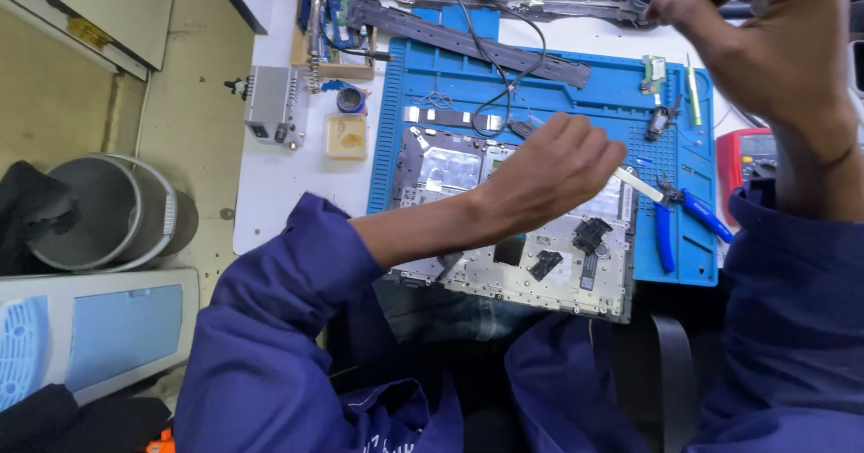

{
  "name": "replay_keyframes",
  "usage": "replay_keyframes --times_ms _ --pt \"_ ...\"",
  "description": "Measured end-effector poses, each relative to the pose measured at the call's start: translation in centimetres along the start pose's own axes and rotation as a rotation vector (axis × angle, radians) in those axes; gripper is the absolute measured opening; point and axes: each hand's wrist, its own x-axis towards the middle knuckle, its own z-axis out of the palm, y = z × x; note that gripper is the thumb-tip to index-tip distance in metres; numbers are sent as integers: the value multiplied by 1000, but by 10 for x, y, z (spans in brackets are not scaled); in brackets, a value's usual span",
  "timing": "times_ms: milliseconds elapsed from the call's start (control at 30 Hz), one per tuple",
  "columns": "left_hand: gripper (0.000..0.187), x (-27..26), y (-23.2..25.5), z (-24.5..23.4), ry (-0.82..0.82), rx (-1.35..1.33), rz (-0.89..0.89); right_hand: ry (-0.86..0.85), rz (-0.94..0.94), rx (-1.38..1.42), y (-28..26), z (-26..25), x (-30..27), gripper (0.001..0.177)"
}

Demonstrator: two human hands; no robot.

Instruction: The person uses a soldering iron to work on a disassembled electronic device, then uses pliers to strip the insulation from a wire. They also handle a smartphone and a multimeter during the process.

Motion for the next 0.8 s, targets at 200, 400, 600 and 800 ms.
replay_keyframes --times_ms 200,400,600,800 --pt "23 -52 -64 -58 -16 -157 -295 -19 22 42 23 42 1 9" --pt "24 -70 -74 -43 -344 -110 -372 -137 -46 -434 59 98 -16 5" --pt "24 -79 -68 -23 -524 -21 -244 -360 49 -447 82 111 -37 11" --pt "35 -82 -64 -13 -608 -13 -234 -412 100 -375 87 118 -51 14"
